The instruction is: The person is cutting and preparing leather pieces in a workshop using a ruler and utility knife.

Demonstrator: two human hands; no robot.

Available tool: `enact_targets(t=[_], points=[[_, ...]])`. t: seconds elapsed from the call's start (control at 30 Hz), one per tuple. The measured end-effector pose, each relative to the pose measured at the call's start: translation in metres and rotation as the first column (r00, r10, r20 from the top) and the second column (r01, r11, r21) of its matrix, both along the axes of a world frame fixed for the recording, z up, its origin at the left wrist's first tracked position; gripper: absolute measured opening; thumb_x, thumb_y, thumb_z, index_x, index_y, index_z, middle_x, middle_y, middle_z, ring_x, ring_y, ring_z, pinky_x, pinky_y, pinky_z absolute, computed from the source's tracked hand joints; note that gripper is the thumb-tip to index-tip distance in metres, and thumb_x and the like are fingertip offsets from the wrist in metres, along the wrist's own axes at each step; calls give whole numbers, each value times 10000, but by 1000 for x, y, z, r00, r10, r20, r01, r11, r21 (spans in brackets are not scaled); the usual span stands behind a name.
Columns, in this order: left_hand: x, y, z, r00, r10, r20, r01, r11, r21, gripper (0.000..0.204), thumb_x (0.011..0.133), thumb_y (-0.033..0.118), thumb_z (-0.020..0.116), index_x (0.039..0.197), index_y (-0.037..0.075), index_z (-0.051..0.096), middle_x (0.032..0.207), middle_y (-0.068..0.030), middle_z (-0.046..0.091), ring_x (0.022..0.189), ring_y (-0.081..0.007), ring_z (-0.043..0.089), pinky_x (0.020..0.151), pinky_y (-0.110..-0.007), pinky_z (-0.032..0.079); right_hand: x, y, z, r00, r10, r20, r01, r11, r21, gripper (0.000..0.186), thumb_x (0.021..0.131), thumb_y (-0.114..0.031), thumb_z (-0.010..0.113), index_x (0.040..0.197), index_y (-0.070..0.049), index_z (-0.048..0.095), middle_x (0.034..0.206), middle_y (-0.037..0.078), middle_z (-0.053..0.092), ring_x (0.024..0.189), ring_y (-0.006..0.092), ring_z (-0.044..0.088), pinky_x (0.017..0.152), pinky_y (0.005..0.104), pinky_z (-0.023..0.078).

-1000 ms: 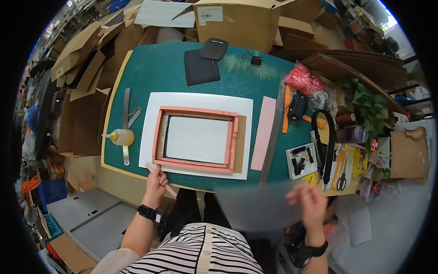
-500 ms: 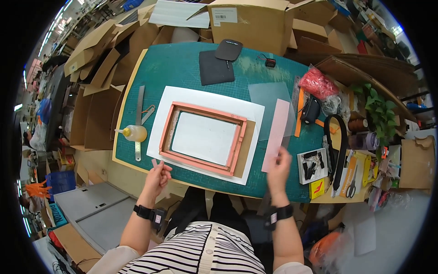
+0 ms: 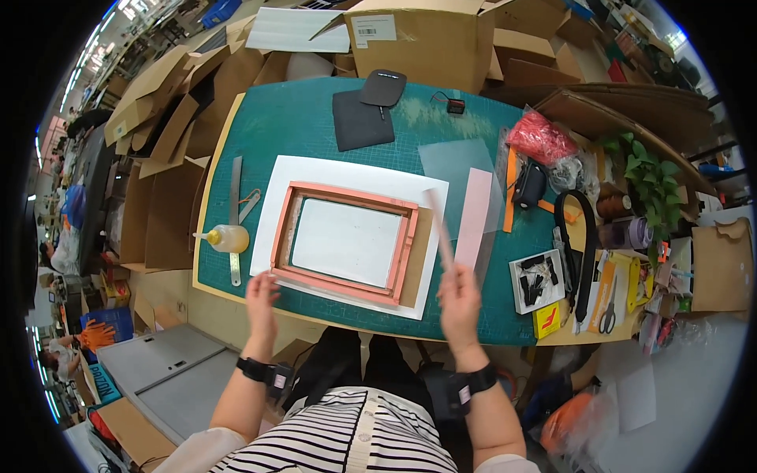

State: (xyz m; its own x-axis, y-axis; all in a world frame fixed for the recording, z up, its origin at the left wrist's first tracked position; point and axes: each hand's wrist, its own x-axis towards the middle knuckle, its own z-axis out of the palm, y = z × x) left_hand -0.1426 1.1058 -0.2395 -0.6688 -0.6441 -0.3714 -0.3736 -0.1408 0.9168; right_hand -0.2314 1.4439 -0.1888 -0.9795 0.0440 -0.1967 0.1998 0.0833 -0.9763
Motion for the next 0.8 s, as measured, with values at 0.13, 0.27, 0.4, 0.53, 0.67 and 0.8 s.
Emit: enact_targets(t=[0.13, 0.27, 0.4, 0.53, 0.67, 0.8], points=[[8, -69, -21, 999, 47, 24, -38, 954, -298, 455, 860, 192, 668, 1242, 58, 461, 1046, -37, 532, 936, -122, 498, 793, -273, 442, -26, 51, -45, 989, -32, -148, 102, 864, 493, 272, 892, -149, 568, 1119, -4, 528, 917, 82, 555, 819, 176, 549, 697, 298, 458], [-26, -94, -21, 998, 51, -37, -62, 894, -444, 733, 791, 197, 745, 1367, 57, 314, 1265, -100, 417, 1125, -206, 441, 883, -346, 427, -14, 38, -57, 961, 160, -225, 99, 561, 822, 358, 809, -143, 631, 1128, -17, 528, 1144, 163, 491, 1031, 328, 491, 854, 399, 429], [-51, -101, -27, 1000, -4, -14, -5, 827, -563, 798, 768, 170, 764, 1381, 46, 268, 1329, -123, 373, 1234, -250, 395, 952, -404, 408, 12, -17, -52, 965, 236, -111, -90, 700, 709, 216, 801, -121, 628, 1004, -59, 589, 976, 120, 530, 943, 319, 515, 820, 397, 436], [-68, -105, -28, 986, -5, -166, -74, 880, -469, 593, 807, 124, 724, 1252, 22, 346, 1267, -133, 415, 1142, -232, 490, 950, -363, 446, 22, -65, -40, 950, 283, -131, -107, 692, 714, 206, 801, -58, 624, 1001, -38, 575, 969, 120, 510, 874, 273, 543, 750, 350, 463], [-74, -117, -26, 980, -51, -191, -32, 911, -410, 549, 833, 72, 684, 1255, 9, 338, 1222, -131, 457, 1132, -238, 505, 955, -361, 449, 26, -77, -51, 977, 192, -89, -79, 723, 687, 246, 813, -30, 618, 1051, -34, 554, 971, 108, 474, 750, 213, 554, 670, 302, 472], [-93, -118, -7, 957, -95, -274, -11, 933, -361, 562, 841, 24, 655, 1291, 11, 318, 1262, -144, 445, 1164, -245, 494, 983, -368, 430, 28, -79, -51, 998, 69, 5, -57, 775, 630, 345, 808, -37, 627, 1137, -36, 523, 981, 124, 496, 786, 261, 557, 657, 329, 482]])
